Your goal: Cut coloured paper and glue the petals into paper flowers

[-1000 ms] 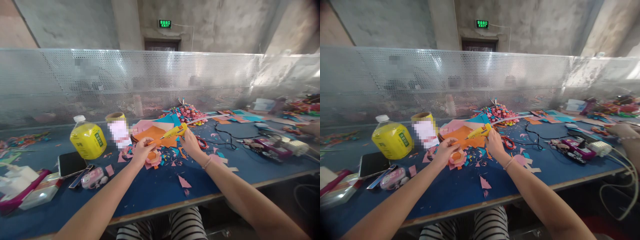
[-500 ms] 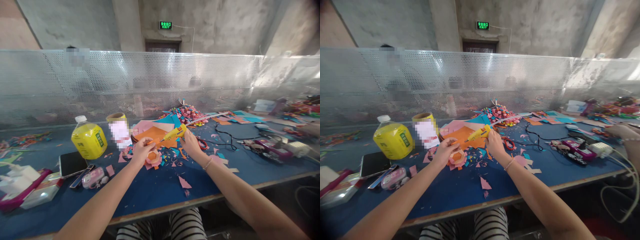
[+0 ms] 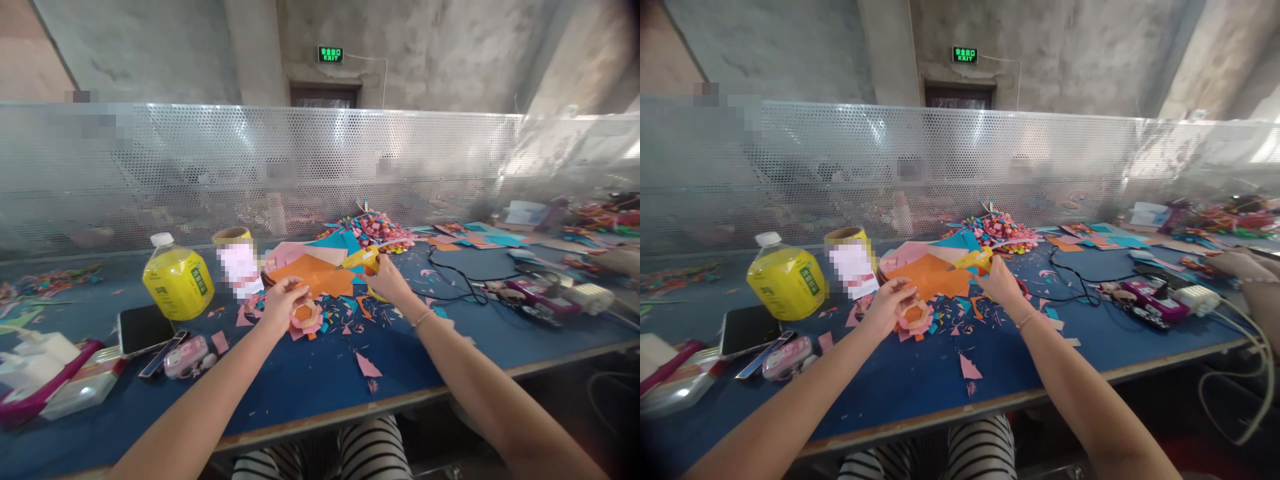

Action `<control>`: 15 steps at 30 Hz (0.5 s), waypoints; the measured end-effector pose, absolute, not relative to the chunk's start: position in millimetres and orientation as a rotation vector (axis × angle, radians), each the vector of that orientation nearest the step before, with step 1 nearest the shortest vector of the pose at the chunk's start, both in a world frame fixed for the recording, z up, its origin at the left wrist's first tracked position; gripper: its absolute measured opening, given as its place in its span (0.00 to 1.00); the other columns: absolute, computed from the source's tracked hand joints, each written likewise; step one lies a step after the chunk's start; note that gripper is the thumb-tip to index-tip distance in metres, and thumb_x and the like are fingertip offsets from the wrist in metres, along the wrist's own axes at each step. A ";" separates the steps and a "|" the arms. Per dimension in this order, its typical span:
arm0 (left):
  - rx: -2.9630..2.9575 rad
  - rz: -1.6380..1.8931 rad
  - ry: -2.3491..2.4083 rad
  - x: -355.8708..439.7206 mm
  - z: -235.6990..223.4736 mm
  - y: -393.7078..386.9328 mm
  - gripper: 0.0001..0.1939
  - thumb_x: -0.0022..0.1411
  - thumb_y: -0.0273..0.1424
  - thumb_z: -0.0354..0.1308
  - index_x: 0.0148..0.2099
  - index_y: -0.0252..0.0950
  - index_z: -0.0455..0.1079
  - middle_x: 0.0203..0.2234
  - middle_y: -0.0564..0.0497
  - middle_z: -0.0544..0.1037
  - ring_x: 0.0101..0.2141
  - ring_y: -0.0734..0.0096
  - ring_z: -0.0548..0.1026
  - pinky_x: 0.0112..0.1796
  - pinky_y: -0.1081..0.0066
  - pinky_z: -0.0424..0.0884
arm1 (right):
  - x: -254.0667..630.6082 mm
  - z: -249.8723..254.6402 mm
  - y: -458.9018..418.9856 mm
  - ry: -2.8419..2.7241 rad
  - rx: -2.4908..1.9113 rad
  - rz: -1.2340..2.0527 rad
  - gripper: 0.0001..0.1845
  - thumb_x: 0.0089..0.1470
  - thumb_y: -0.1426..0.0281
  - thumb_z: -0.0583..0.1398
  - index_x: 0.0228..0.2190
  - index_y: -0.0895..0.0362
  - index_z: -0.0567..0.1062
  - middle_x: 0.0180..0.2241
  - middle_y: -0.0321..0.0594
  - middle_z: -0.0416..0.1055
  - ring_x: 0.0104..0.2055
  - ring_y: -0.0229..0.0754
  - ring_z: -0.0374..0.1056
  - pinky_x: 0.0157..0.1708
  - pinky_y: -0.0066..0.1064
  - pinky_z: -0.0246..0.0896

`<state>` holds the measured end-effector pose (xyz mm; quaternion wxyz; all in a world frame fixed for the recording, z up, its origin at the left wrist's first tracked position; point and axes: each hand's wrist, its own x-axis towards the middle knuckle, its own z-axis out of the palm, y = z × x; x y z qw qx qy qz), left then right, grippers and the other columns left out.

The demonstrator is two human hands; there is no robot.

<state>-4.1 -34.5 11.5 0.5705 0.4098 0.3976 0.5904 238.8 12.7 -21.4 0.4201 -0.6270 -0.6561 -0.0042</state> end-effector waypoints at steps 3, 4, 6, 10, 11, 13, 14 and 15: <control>0.942 1.380 0.927 -5.0 14.5 -36.0 0.17 0.33 0.27 0.66 0.27 0.33 0.63 0.18 0.57 0.70 0.21 0.78 0.71 0.26 0.76 0.68 | 275.2 -17.0 21.8 -1.480 -1.723 0.083 0.27 0.38 0.53 0.61 0.34 0.58 0.61 0.34 0.44 0.64 0.36 0.46 0.64 0.35 0.36 0.61; 0.936 1.381 0.928 -5.3 15.7 -36.3 0.17 0.33 0.27 0.66 0.27 0.33 0.63 0.19 0.57 0.70 0.22 0.78 0.71 0.27 0.76 0.69 | 289.3 -16.3 24.3 -1.426 -1.779 0.078 0.28 0.37 0.53 0.61 0.35 0.59 0.61 0.34 0.45 0.64 0.37 0.46 0.63 0.35 0.37 0.61; 0.919 1.385 0.932 -6.0 17.9 -36.3 0.17 0.32 0.26 0.66 0.26 0.34 0.62 0.19 0.57 0.70 0.24 0.77 0.72 0.29 0.75 0.69 | 317.1 -16.5 27.7 -1.325 -1.874 0.035 0.29 0.36 0.56 0.62 0.37 0.60 0.62 0.37 0.49 0.62 0.39 0.48 0.62 0.36 0.39 0.60; 0.895 1.401 0.943 -7.1 19.3 -34.5 0.17 0.31 0.26 0.66 0.25 0.34 0.62 0.21 0.54 0.72 0.27 0.74 0.73 0.31 0.74 0.69 | 359.2 -21.6 27.2 -1.125 -2.020 0.047 0.27 0.38 0.69 0.61 0.43 0.61 0.61 0.44 0.54 0.55 0.37 0.47 0.63 0.35 0.38 0.59; 0.899 1.404 0.946 -7.3 18.8 -33.9 0.17 0.31 0.26 0.66 0.25 0.33 0.62 0.21 0.55 0.72 0.27 0.75 0.73 0.31 0.74 0.68 | 366.3 -23.4 26.1 -1.094 -2.052 0.067 0.27 0.39 0.73 0.60 0.43 0.61 0.62 0.46 0.55 0.53 0.35 0.45 0.64 0.35 0.38 0.59; 0.911 1.409 0.952 -7.6 17.3 -32.7 0.17 0.30 0.26 0.66 0.24 0.33 0.62 0.20 0.56 0.70 0.25 0.76 0.71 0.29 0.75 0.68 | 376.8 -27.2 24.2 -1.070 -2.119 0.089 0.26 0.39 0.77 0.58 0.44 0.62 0.63 0.46 0.57 0.53 0.32 0.43 0.65 0.33 0.36 0.59; 0.921 1.409 0.956 -7.8 16.4 -32.2 0.17 0.30 0.26 0.66 0.24 0.33 0.62 0.19 0.57 0.69 0.24 0.77 0.70 0.28 0.75 0.67 | 380.8 -28.9 23.7 -1.072 -2.153 0.085 0.25 0.39 0.78 0.57 0.44 0.63 0.63 0.46 0.56 0.54 0.32 0.43 0.65 0.33 0.35 0.59; 0.932 1.407 0.958 -8.0 15.6 -31.7 0.16 0.30 0.26 0.66 0.23 0.33 0.63 0.18 0.58 0.69 0.22 0.78 0.69 0.27 0.76 0.67 | 384.1 -30.5 23.6 -1.076 -2.187 0.072 0.24 0.40 0.77 0.56 0.44 0.62 0.64 0.45 0.55 0.55 0.33 0.43 0.65 0.33 0.35 0.58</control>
